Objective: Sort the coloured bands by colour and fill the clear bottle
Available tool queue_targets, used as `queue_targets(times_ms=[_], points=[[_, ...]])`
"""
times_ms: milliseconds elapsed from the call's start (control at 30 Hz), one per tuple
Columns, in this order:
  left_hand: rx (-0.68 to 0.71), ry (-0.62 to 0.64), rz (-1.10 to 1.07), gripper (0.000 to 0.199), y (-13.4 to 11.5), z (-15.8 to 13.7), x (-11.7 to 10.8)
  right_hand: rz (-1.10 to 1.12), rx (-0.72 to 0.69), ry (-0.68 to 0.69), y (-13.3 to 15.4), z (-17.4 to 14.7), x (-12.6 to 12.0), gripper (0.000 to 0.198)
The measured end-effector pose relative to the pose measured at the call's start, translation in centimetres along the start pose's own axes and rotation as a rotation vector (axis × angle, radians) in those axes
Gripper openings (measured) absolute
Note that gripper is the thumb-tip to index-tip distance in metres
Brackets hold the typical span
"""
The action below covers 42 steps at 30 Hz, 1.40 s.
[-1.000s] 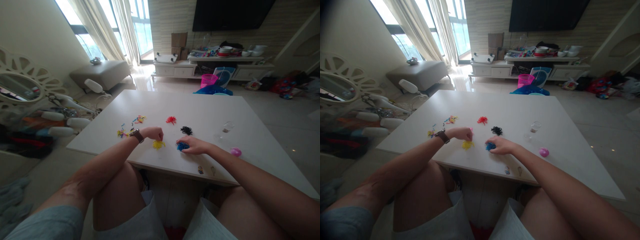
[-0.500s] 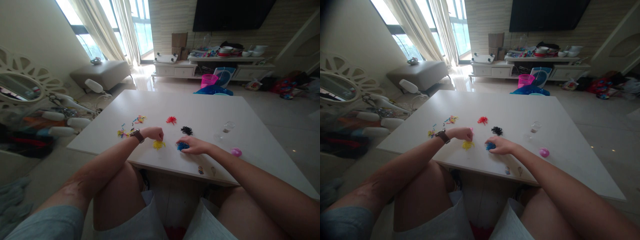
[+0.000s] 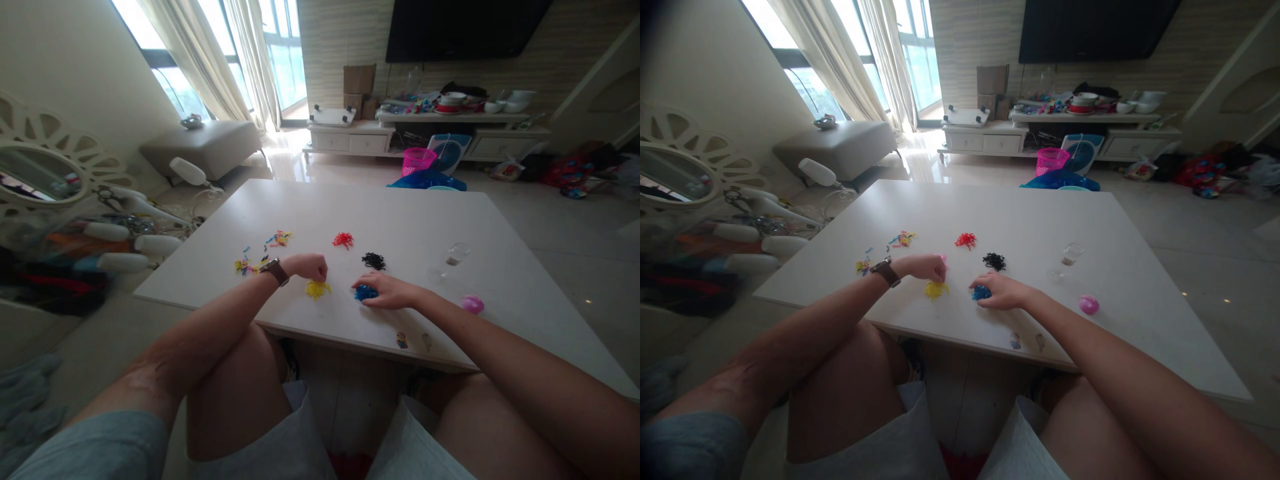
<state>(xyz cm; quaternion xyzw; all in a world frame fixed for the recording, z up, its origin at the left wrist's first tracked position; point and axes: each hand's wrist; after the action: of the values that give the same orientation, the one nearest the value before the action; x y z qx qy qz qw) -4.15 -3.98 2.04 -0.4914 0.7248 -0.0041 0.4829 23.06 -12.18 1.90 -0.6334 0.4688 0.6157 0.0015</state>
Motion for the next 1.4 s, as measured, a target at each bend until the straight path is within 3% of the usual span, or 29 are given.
queue_targets(times_ms=[1167,1300,1400], points=[[-0.009,0.001,-0.02,0.017,-0.3,-0.1,0.0,0.025,-0.036,-0.046,-0.6,0.1,0.3,0.04],[-0.03,-0.064,-0.065,0.017,0.0,-1.1,-1.3,0.022,-0.06,-0.093,-1.1,0.1,0.5,0.039],[-0.094,-0.237,-0.204,0.019,2.1,-2.9,-2.9,0.012,-0.081,-0.125,-1.3,0.1,0.5,0.038]])
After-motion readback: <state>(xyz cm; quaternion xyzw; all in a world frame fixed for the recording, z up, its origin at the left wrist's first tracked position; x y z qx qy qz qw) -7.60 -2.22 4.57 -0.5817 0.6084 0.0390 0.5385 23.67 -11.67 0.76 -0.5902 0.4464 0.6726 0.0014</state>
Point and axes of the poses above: each hand's wrist, its own z-axis towards the middle knuckle, its own x-axis out of the palm, y = z × x, and after that the axes turned 9 degrees about y, right-handed
